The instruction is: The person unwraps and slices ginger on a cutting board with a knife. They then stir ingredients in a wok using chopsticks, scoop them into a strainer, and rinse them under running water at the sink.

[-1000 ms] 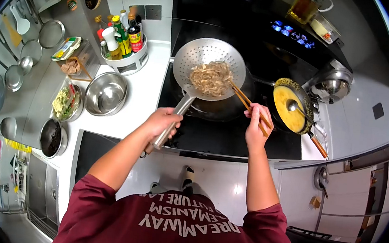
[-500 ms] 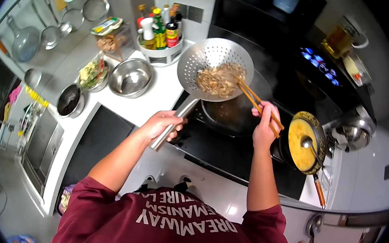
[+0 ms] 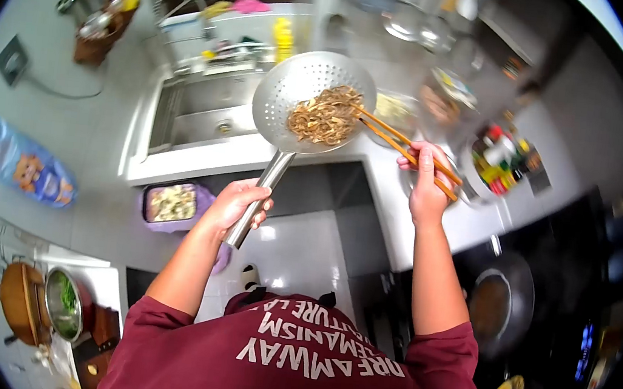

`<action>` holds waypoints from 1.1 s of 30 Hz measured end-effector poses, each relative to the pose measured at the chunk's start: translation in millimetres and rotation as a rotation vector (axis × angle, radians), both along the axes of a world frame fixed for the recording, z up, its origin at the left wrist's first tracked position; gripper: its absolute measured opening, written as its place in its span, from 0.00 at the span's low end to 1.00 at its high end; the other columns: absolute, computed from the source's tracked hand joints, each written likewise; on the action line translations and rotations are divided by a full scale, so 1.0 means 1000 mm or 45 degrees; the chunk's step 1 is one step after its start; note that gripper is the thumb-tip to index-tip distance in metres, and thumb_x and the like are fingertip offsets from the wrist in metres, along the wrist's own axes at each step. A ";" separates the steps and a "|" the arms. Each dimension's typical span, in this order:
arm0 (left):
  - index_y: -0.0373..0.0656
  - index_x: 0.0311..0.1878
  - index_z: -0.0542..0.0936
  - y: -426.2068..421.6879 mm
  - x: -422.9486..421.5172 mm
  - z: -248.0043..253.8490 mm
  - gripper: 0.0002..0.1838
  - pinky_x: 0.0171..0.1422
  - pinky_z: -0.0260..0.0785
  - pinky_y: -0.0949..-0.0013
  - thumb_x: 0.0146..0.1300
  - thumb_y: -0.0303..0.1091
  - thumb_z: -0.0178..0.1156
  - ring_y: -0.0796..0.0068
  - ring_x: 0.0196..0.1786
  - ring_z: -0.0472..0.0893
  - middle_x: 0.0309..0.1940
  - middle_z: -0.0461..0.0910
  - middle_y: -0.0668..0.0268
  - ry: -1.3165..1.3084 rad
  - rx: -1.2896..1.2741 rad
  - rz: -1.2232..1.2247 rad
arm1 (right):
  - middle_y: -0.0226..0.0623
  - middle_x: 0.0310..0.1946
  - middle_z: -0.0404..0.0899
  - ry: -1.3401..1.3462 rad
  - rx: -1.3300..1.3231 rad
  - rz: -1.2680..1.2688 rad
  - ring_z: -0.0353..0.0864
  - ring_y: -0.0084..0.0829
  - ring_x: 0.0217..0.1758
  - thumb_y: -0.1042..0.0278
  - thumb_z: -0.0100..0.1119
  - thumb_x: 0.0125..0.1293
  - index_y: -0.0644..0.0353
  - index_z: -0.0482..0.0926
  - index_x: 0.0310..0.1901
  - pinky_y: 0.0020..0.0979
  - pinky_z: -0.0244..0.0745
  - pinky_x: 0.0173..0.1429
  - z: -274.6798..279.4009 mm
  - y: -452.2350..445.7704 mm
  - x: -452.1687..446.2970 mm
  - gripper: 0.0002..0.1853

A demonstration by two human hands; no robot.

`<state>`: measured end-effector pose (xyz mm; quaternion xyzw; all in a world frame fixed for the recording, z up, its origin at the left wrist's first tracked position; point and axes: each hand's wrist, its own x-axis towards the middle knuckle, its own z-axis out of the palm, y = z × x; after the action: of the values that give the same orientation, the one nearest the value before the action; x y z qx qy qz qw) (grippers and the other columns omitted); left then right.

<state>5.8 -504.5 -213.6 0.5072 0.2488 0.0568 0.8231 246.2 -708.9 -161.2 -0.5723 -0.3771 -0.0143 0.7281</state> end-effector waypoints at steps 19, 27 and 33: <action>0.40 0.35 0.74 0.302 -0.051 -0.091 0.08 0.22 0.69 0.73 0.63 0.34 0.58 0.78 0.20 0.74 0.24 0.75 0.67 0.376 -0.002 0.485 | 0.37 0.27 0.76 -0.222 -0.232 0.186 0.76 0.26 0.25 0.70 0.51 0.70 0.67 0.78 0.32 0.27 0.70 0.31 -0.065 0.404 -0.021 0.11; 0.37 0.39 0.75 0.376 -0.032 -0.126 0.09 0.20 0.68 0.72 0.60 0.31 0.62 0.76 0.19 0.73 0.23 0.74 0.65 0.555 -0.139 0.536 | 0.45 0.36 0.78 -0.950 -0.813 0.499 0.79 0.48 0.42 0.70 0.52 0.62 0.61 0.76 0.41 0.42 0.75 0.45 -0.104 0.608 0.019 0.08; 0.37 0.42 0.76 0.391 -0.020 -0.131 0.11 0.21 0.67 0.73 0.60 0.32 0.61 0.78 0.18 0.72 0.23 0.74 0.67 0.688 -0.086 0.562 | 0.51 0.47 0.76 -1.205 -1.419 0.653 0.79 0.47 0.49 0.68 0.46 0.62 0.64 0.72 0.53 0.41 0.76 0.51 -0.157 0.757 -0.016 0.18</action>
<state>-14.3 -113.3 -344.4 0.4104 0.5630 0.0890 0.7118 229.8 48.4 -318.0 -0.6819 -0.7203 0.1035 0.0747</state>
